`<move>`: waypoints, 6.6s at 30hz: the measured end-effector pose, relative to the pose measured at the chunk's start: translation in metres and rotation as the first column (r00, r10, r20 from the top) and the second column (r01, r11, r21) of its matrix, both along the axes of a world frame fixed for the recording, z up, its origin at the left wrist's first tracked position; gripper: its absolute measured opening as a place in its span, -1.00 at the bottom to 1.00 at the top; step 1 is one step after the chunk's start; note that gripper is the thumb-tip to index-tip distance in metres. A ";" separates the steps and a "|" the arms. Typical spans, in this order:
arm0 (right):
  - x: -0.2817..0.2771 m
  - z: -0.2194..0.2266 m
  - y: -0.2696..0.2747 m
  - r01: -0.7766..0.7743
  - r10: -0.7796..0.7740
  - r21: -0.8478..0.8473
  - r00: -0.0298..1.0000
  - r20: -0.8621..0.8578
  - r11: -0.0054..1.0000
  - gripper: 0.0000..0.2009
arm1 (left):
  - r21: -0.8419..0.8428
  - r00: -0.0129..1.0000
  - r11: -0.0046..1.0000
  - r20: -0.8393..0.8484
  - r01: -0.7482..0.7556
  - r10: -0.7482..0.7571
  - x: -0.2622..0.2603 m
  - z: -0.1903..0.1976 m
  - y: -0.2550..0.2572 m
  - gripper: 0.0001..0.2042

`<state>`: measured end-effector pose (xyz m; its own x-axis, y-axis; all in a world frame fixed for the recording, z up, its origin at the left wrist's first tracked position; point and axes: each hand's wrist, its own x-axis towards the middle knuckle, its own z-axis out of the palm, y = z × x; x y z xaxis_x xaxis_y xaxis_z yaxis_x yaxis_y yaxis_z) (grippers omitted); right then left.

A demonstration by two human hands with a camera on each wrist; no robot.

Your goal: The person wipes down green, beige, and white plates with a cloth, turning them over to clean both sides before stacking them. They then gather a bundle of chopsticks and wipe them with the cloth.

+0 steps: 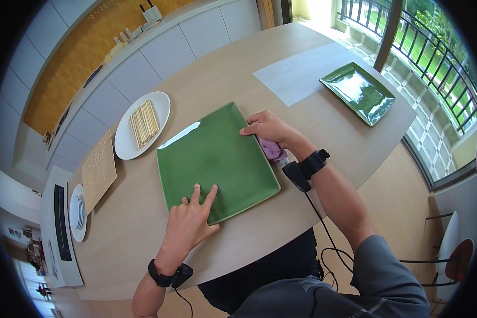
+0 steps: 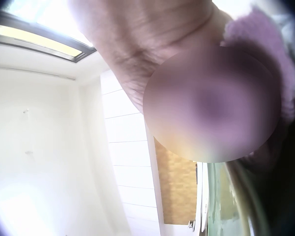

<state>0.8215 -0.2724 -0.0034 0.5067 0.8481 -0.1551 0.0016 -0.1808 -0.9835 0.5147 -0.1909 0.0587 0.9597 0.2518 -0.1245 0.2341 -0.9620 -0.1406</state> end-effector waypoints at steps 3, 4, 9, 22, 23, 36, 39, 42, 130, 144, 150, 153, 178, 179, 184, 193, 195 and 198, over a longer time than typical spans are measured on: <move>-0.001 0.002 -0.001 0.011 -0.011 -0.008 1.000 0.022 1.000 -0.82 | -0.002 1.000 1.000 -0.002 -0.003 0.003 0.000 0.000 -0.001 -0.10; -0.001 0.002 -0.002 0.018 -0.017 -0.019 0.999 0.028 1.000 -0.81 | -0.006 1.000 1.000 -0.008 -0.010 0.010 0.000 0.001 -0.002 -0.10; 0.000 0.003 -0.003 0.027 -0.021 -0.076 0.997 0.079 0.997 -0.80 | -0.019 1.000 1.000 0.020 -0.008 0.009 -0.005 -0.001 0.000 -0.10; -0.004 0.010 -0.006 0.064 -0.051 -0.095 0.989 0.136 0.993 -0.78 | -0.769 0.748 0.606 0.277 -0.204 0.603 -0.043 -0.007 0.075 -0.52; -0.005 0.013 -0.007 0.078 -0.060 -0.127 0.988 0.142 0.989 -0.80 | -0.769 0.747 0.606 0.278 -0.204 0.604 -0.049 -0.013 0.089 -0.52; -0.004 0.012 -0.007 0.116 -0.081 -0.155 0.973 0.216 0.981 -0.73 | -0.962 0.496 0.178 0.055 -0.205 0.867 -0.049 -0.048 0.116 -0.68; -0.004 0.014 -0.007 0.103 -0.066 -0.161 0.973 0.221 0.982 -0.71 | -0.958 0.529 0.221 0.094 -0.182 0.843 -0.049 -0.069 0.124 -0.71; -0.004 0.017 -0.008 0.091 -0.037 -0.212 0.968 0.247 0.973 -0.69 | -0.943 0.533 0.305 0.193 -0.130 0.824 -0.048 -0.083 0.127 -0.73; 0.470 0.075 -0.041 0.573 -0.056 -0.441 0.650 0.758 0.691 -0.68 | -0.976 0.813 -0.004 0.179 0.217 0.554 0.505 -0.071 0.144 -0.77; 0.496 0.054 -0.040 0.567 -0.105 -0.484 0.714 0.692 0.666 -0.63 | -0.983 0.832 -0.019 0.143 0.181 0.537 0.539 -0.074 0.141 -0.79; 0.505 0.044 -0.035 0.613 -0.059 -0.472 0.647 0.761 0.634 -0.64 | -0.984 0.827 0.001 0.149 0.177 0.542 0.538 -0.069 0.142 -0.81; 0.535 0.027 -0.034 0.555 -0.053 -0.482 0.691 0.721 0.678 -0.64 | -0.985 0.828 0.002 0.145 0.171 0.541 0.539 -0.071 0.143 -0.82; 0.222 0.124 0.010 0.403 -0.401 0.280 0.913 -0.069 0.871 -0.76 | -0.998 0.921 0.068 0.009 -0.019 0.390 0.340 -0.011 0.139 -0.50; 0.197 0.117 0.014 0.372 -0.365 0.263 0.928 -0.078 0.890 -0.78 | -0.997 0.933 0.056 -0.027 -0.050 0.358 0.314 -0.010 0.137 -0.52; 0.072 0.059 0.043 0.251 -0.176 0.188 0.922 -0.344 0.950 -0.81 | -0.985 0.926 -0.034 -0.170 -0.169 0.337 0.178 -0.020 0.123 -0.51; -0.103 0.009 0.109 0.013 0.162 0.311 0.833 -0.530 0.950 -0.72 | -0.978 0.881 -0.199 -0.046 0.055 0.471 0.047 -0.048 0.106 -0.63; -0.130 0.015 0.106 -0.063 0.254 0.336 0.786 -0.563 0.940 -0.66 | -0.970 0.856 -0.207 0.001 0.126 0.516 0.028 -0.055 0.114 -0.64; -0.138 -0.007 0.107 -0.301 0.420 0.329 0.818 -0.393 0.895 -0.68 | -0.949 0.832 -0.245 0.030 0.197 0.553 0.008 -0.071 0.130 -0.64</move>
